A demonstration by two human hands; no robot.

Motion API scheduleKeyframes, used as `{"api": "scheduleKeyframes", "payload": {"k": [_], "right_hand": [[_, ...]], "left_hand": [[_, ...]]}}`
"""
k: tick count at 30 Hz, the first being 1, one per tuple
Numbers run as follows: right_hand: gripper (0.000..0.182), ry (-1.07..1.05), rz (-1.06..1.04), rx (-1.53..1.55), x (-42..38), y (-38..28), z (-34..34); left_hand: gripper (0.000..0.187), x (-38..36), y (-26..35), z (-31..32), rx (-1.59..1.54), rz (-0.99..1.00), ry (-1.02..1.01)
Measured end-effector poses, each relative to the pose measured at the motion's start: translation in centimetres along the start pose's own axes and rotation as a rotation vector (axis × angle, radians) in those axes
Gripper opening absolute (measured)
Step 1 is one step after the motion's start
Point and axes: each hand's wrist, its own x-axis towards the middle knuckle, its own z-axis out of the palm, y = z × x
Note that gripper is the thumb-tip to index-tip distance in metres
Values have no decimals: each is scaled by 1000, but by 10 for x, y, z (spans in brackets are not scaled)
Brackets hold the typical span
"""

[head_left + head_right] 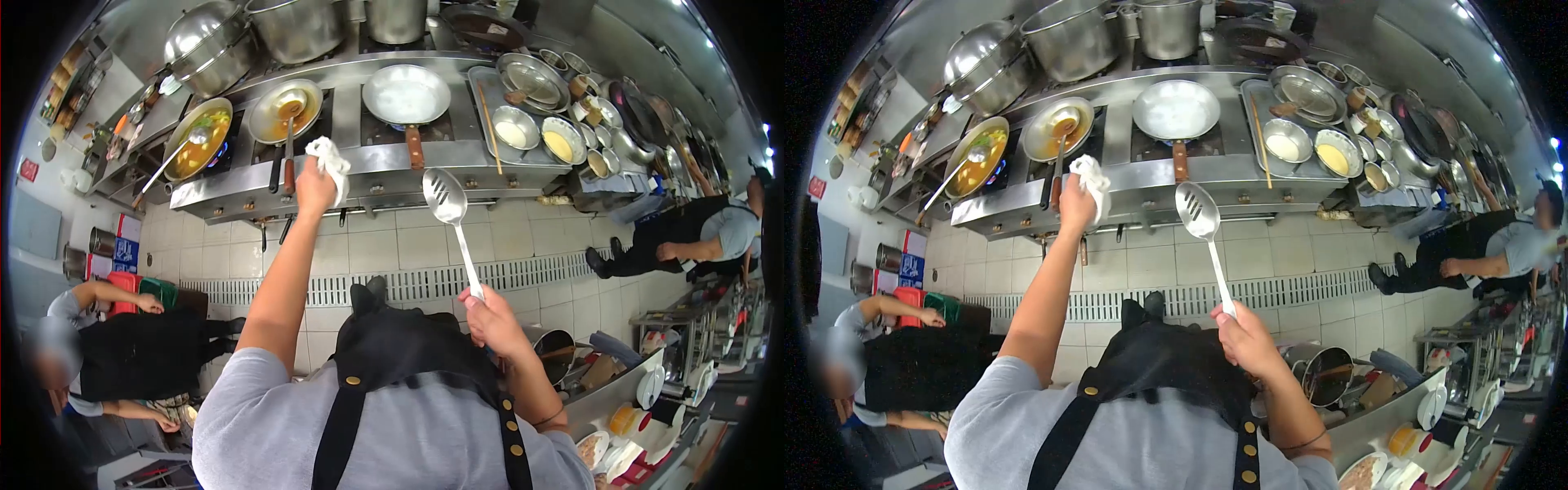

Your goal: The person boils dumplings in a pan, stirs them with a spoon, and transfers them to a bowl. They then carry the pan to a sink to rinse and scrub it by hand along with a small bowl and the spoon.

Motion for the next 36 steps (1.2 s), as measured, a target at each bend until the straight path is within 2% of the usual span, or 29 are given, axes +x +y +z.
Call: {"api": "scheduleKeyframes", "payload": {"k": [1,3,7,10,12,13,14,15,16,17,18,19,20,22,24,25,26,28,30,32,34,36], "right_hand": [[21,-33,-3,85,1,-3,-6],[22,-70,9,228,-2,-9,-12],[23,-73,31,258,3,-7,-16],[30,-34,11,124,19,-1,-19],[37,155,-85,-220,33,-7,-19],[37,146,-79,-228,44,-10,-21],[39,194,-171,-250,58,-11,-24],[41,242,-262,-273,71,-14,-26],[41,231,-253,-285,87,-20,-30],[42,250,-280,-316,107,-30,-35],[44,269,-308,-346,127,-42,-38],[41,307,-215,-464,142,-64,-38],[41,303,-214,-477,168,-71,-48],[42,326,-359,-700,224,-82,-72],[43,386,-432,-949,274,-110,-77],[44,430,-460,-1124,297,-126,-78],[44,428,-446,-1136,327,-134,-88],[37,565,-525,-1375,395,-140,-111],[33,612,-484,-1396,419,-151,-113],[31,659,-449,-1414,432,-156,-110],[30,599,-285,-1425,438,-158,-106],[29,538,-269,-1362,439,-159,-100]], "left_hand": [[35,-1,-9,7,1,-56,15],[35,-2,-30,15,-27,-47,-12],[31,-1,-29,27,30,-24,-43],[38,13,-39,38,31,39,-16],[43,21,-36,52,17,85,161],[47,27,-31,54,-14,67,144],[47,32,-39,60,-12,54,148],[47,37,-50,69,97,97,66],[48,41,-64,80,203,138,-16],[48,42,-85,97,326,87,-89],[48,42,-94,102,322,68,-83],[47,41,-100,105,344,96,-146],[46,41,-105,110,363,129,-212],[43,44,-109,116,352,131,-164],[38,44,-105,105,212,167,-330],[38,42,-108,102,201,157,-340],[36,41,-113,100,181,179,-292],[35,49,-110,101,146,189,-252],[32,48,-103,89,232,242,-69],[30,46,-104,90,219,228,-82],[30,44,-92,84,192,185,-50],[29,37,-91,82,195,174,-68]]}}
